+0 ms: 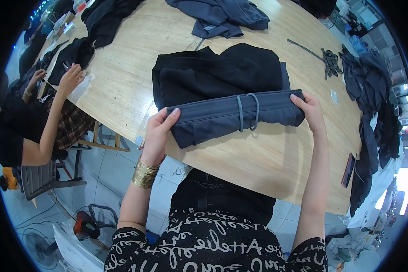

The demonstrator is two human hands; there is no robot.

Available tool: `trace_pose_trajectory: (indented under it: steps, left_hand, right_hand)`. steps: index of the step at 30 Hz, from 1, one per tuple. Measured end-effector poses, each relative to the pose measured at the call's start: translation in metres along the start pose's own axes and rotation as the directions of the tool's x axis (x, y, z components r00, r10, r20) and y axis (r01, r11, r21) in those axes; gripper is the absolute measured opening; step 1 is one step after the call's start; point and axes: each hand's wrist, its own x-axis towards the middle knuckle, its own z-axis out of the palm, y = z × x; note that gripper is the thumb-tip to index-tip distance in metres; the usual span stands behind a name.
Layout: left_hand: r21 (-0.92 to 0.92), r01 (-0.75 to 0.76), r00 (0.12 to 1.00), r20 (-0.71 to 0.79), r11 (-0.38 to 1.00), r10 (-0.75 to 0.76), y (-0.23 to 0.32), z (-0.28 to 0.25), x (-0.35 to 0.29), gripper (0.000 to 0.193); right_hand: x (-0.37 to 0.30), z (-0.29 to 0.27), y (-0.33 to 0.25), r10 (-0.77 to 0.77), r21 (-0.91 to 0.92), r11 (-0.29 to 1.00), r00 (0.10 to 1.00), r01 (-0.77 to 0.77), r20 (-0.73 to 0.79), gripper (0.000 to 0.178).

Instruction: Trimming loose threads from grey and black shorts and then folding the garments.

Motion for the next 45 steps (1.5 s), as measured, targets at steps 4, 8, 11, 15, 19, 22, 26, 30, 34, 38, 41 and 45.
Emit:
trace_pose_trajectory:
  steps: [4, 8, 11, 15, 19, 22, 26, 30, 34, 38, 41, 45]
  left_hand:
    - [0.039, 0.061, 0.998, -0.034, 0.997, -0.059, -0.001, -0.013, -0.013, 0.03]
    - [0.336, -0.21, 0.975, -0.001, 0.918, 0.223, 0.001, -0.016, -0.009, 0.023]
    - [0.511, -0.277, 0.931, -0.066, 0.813, 0.358, 0.036, -0.01, 0.015, 0.021]
    - [0.452, -0.436, 0.823, -0.149, 0.778, 0.548, 0.053, -0.023, 0.09, 0.022]
    - [0.194, -0.114, 0.993, -0.017, 0.974, 0.119, 0.028, -0.061, 0.157, 0.019]
    - [0.214, -0.059, 0.997, 0.069, 0.975, 0.045, 0.041, -0.062, 0.163, 0.019]
    - [0.326, -0.046, 0.981, 0.191, 0.944, -0.018, 0.066, -0.069, 0.165, 0.024]
    - [0.425, -0.163, 0.946, 0.325, 0.891, 0.018, 0.084, -0.068, 0.155, 0.019]
    - [0.454, -0.438, 0.892, 0.331, 0.776, 0.309, 0.089, -0.05, 0.122, 0.018]
    - [0.41, -0.51, 0.858, 0.178, 0.756, 0.482, 0.094, -0.029, 0.078, 0.014]
    - [0.324, -0.483, 0.875, 0.145, 0.813, 0.462, 0.098, -0.023, 0.059, 0.012]
    - [0.177, -0.393, 0.918, 0.133, 0.902, 0.374, 0.102, -0.016, 0.043, 0.013]
  right_hand:
    - [-0.006, -0.002, 0.009, 0.038, -0.007, 0.999, 0.999, -0.038, 0.021, 0.02]
    - [0.011, 0.024, 0.0, 0.009, 0.081, 0.997, 0.998, -0.014, 0.063, 0.02]
    - [0.036, 0.057, -0.03, -0.16, -0.072, 0.983, 0.983, 0.166, 0.089, 0.019]
    - [0.083, 0.096, -0.038, -0.067, 0.02, 0.997, 0.99, 0.07, -0.128, 0.02]
    - [0.111, 0.119, 0.01, 0.093, 0.014, 0.996, 0.991, -0.092, -0.099, 0.024]
    - [0.111, 0.115, 0.013, 0.095, 0.068, 0.993, 0.994, -0.091, -0.048, 0.019]
    - [0.104, 0.117, -0.008, 0.128, 0.282, 0.949, 0.989, -0.142, 0.067, 0.018]
    - [0.098, 0.108, -0.021, 0.244, 0.334, 0.894, 0.95, -0.297, 0.193, 0.018]
    - [0.069, 0.091, -0.029, 0.077, 0.376, 0.923, 0.997, -0.079, 0.021, 0.016]
    - [0.029, 0.069, -0.045, -0.285, -0.026, 0.957, 0.925, 0.288, -0.253, 0.019]
    - [0.007, 0.042, -0.047, -0.421, -0.225, 0.903, 0.856, 0.365, -0.3, 0.019]
    - [-0.016, 0.022, -0.055, -0.332, -0.17, 0.942, 0.884, 0.29, -0.33, 0.018]
